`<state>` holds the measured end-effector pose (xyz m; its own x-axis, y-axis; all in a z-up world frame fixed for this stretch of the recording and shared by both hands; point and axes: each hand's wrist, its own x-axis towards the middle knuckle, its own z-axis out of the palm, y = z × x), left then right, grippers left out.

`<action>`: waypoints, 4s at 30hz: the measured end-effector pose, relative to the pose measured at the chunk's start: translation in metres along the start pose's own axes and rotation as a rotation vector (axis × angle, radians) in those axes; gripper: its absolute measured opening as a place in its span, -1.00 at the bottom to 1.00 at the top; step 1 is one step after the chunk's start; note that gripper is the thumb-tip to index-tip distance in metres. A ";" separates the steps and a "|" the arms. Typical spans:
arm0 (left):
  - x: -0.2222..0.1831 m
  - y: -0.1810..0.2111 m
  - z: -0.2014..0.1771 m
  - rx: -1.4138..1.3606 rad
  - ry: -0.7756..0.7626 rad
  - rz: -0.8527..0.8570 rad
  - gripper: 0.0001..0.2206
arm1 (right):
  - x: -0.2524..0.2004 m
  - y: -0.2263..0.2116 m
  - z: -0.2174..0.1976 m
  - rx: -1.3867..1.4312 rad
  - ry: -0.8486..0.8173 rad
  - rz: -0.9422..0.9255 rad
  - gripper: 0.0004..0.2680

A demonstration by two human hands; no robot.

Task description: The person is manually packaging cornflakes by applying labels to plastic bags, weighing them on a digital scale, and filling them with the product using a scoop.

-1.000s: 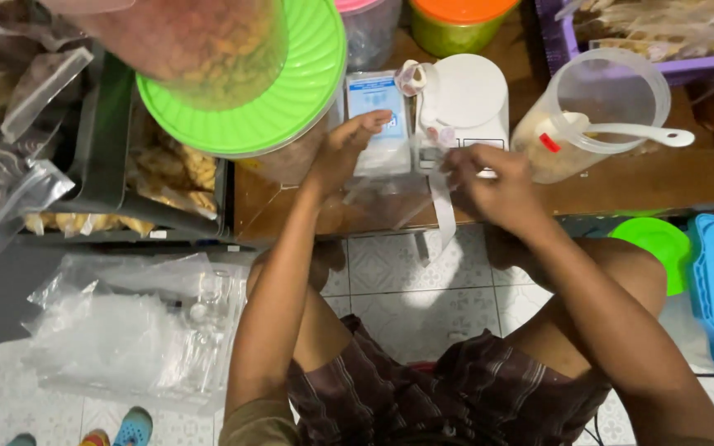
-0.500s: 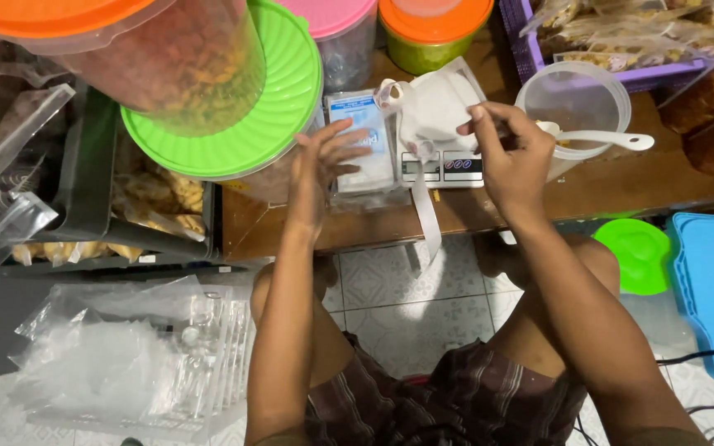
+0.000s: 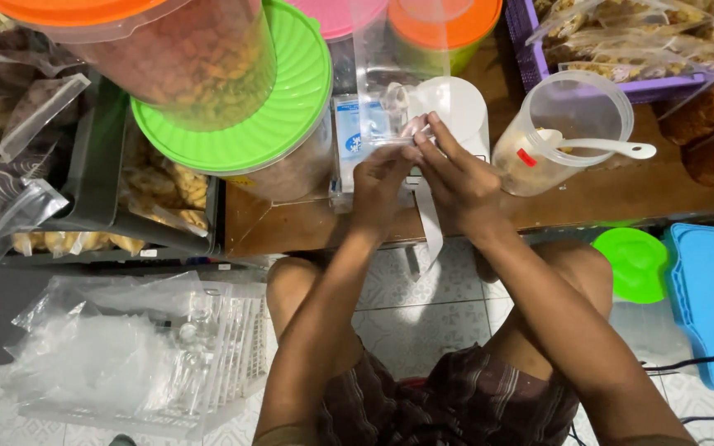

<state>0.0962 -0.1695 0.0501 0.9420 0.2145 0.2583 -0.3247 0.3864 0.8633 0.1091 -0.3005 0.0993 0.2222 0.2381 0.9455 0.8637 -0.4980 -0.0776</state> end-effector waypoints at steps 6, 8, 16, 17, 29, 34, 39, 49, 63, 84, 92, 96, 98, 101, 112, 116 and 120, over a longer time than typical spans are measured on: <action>-0.004 0.034 0.008 -0.038 -0.099 0.054 -0.82 | -0.013 0.003 0.008 0.036 0.003 0.095 -0.78; -0.004 0.034 0.006 0.001 -0.102 0.061 -0.78 | -0.009 0.000 0.007 0.053 0.002 0.102 -0.78; 0.005 0.020 -0.003 0.150 0.058 0.067 -0.81 | -0.008 -0.006 0.008 0.091 -0.026 0.188 -0.77; 0.006 0.018 -0.004 0.185 0.080 0.078 -0.84 | -0.010 -0.005 0.007 0.081 -0.043 0.190 -0.77; 0.020 0.012 -0.006 0.233 0.124 -0.066 -0.94 | -0.010 -0.003 0.007 0.205 -0.187 0.506 -0.80; 0.030 -0.003 -0.007 0.216 0.096 -0.128 -0.90 | 0.010 -0.006 0.001 0.300 -0.248 0.738 -0.87; 0.037 0.000 -0.004 0.214 0.070 -0.104 -0.81 | 0.022 0.000 -0.001 0.522 -0.237 1.096 -0.87; 0.040 0.015 -0.010 0.161 0.111 0.037 -0.85 | 0.028 -0.003 0.023 0.347 -0.082 0.802 -0.90; 0.038 0.007 -0.015 -0.078 0.032 -0.048 -0.74 | 0.028 -0.007 0.022 0.356 -0.022 0.615 -0.90; 0.030 0.006 -0.005 -0.258 -0.005 -0.026 -0.90 | 0.022 -0.004 0.000 0.319 0.104 0.518 -0.80; 0.038 0.005 -0.023 -0.007 0.070 -0.064 -0.88 | 0.004 0.042 -0.004 0.716 0.402 1.001 -0.60; 0.037 0.004 -0.022 0.072 0.079 -0.094 -0.85 | 0.004 0.042 -0.006 0.644 0.462 1.001 -0.63; 0.038 0.006 -0.019 0.082 0.075 -0.098 -0.84 | 0.003 0.043 -0.006 0.637 0.475 0.987 -0.64; 0.037 0.004 -0.017 0.073 0.072 -0.105 -0.84 | 0.000 0.046 -0.009 0.613 0.480 0.958 -0.63; 0.034 -0.006 -0.025 -0.235 -0.058 -0.131 -0.86 | 0.011 0.036 -0.021 0.515 0.374 0.912 -0.62; 0.033 0.005 -0.017 -0.399 -0.229 -0.110 -0.76 | 0.009 0.040 -0.017 0.568 0.305 0.979 -0.62; 0.033 0.014 -0.010 -0.513 -0.331 -0.095 -0.69 | 0.007 0.039 -0.013 0.612 0.237 1.029 -0.61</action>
<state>0.1217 -0.1481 0.0663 0.9188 -0.1000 0.3819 -0.1601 0.7899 0.5919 0.1386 -0.3298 0.1067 0.8952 -0.2254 0.3845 0.4181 0.1255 -0.8997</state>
